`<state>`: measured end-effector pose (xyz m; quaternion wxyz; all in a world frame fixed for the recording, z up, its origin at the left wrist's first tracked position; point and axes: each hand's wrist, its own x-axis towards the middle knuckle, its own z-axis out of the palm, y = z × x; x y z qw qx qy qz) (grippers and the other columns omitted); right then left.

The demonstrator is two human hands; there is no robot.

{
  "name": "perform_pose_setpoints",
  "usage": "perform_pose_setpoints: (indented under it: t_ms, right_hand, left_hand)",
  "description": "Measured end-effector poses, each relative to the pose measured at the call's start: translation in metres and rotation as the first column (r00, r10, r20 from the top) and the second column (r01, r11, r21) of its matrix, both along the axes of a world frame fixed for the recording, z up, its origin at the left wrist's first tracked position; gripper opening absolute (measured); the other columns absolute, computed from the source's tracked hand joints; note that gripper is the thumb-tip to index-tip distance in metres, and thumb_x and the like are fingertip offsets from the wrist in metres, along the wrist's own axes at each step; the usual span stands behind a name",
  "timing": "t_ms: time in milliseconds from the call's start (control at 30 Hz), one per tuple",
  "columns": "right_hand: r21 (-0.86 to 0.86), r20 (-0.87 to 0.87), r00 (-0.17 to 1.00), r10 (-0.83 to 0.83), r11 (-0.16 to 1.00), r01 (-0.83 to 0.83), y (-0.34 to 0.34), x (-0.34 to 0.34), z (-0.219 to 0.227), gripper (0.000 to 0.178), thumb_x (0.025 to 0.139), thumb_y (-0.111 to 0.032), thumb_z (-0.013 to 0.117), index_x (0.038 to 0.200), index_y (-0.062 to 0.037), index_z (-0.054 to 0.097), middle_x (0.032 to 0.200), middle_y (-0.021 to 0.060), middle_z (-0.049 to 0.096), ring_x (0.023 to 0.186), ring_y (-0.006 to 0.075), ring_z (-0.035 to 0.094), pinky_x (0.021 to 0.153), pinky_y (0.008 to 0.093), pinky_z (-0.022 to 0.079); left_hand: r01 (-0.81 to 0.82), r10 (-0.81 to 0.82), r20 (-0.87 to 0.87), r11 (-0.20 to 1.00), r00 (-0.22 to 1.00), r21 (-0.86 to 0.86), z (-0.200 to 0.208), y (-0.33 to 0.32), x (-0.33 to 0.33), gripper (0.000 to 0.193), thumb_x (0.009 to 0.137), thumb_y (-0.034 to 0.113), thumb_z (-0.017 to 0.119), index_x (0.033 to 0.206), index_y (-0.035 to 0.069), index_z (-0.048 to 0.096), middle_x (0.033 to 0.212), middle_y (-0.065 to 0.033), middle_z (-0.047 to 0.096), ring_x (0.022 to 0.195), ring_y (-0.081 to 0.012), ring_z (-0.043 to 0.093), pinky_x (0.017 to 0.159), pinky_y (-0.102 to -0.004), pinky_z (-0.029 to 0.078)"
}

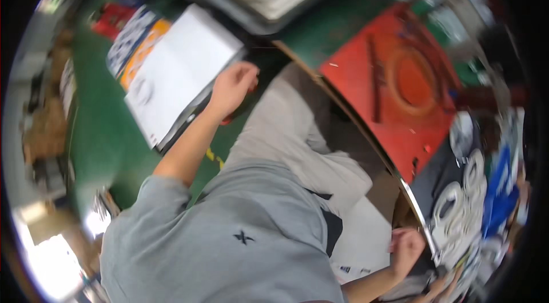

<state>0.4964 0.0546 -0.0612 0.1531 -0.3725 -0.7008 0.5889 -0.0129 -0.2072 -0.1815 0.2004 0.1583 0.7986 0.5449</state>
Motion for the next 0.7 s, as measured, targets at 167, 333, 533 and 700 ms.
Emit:
perform_pose_setpoints:
  t_ms: [167, 333, 533, 700]
  right_hand:
    - [-0.387, -0.063, 0.925, 0.375, 0.845, -0.369, -0.045, -0.128, -0.039, 0.02, 0.101, -0.009, 0.062, 0.095, 0.0059, 0.074, 0.081, 0.0072, 0.067, 0.065, 0.0116, 0.059, 0.059, 0.024, 0.045]
    - [-0.312, 0.029, 0.938, 0.347, 0.894, -0.321, -0.076, -0.181, -0.068, 0.021, 0.104, -0.013, 0.061, 0.098, 0.0021, 0.074, 0.083, 0.0025, 0.066, 0.07, 0.0077, 0.058, 0.063, 0.0226, 0.046]
    - [-0.082, 0.177, 0.929, 0.325, 0.946, -0.315, -0.065, -0.173, -0.075, 0.022, 0.105, -0.015, 0.061, 0.1, 0.0027, 0.073, 0.078, -0.0001, 0.062, 0.069, 0.0063, 0.055, 0.063, 0.023, 0.044]
    - [-0.028, 0.023, 0.91, 0.413, 0.911, -0.412, -0.064, -0.193, -0.086, 0.021, 0.1, -0.021, 0.065, 0.098, -0.0015, 0.072, 0.085, 0.015, 0.069, 0.074, 0.0289, 0.065, 0.07, 0.0379, 0.052]
  left_hand:
    - [-0.38, 0.09, -0.559, 0.82, 0.824, -0.428, -0.023, -0.078, -0.068, 0.044, 0.092, 0.024, 0.071, 0.126, -0.002, 0.061, 0.136, -0.0298, 0.058, 0.12, -0.0385, 0.062, 0.099, -0.0453, 0.051]
    - [-0.334, -0.047, -0.448, 0.599, 0.893, -0.728, -0.049, -0.132, -0.066, 0.08, 0.091, 0.045, 0.071, 0.153, 0.002, 0.043, 0.153, -0.0358, 0.038, 0.143, -0.0509, 0.037, 0.118, -0.0533, 0.034]
    - [-0.373, 0.017, -0.38, 0.239, 0.925, -0.896, -0.11, -0.205, -0.147, 0.073, 0.094, 0.038, 0.061, 0.148, -0.009, 0.044, 0.154, -0.0316, 0.043, 0.144, -0.0437, 0.04, 0.124, -0.0494, 0.026]
    - [-0.31, -0.291, -0.252, -0.171, 0.923, -0.935, -0.102, -0.451, -0.204, 0.075, 0.099, 0.046, 0.052, 0.155, -0.001, 0.039, 0.162, -0.0215, 0.037, 0.149, -0.0357, 0.036, 0.123, -0.0504, 0.026]
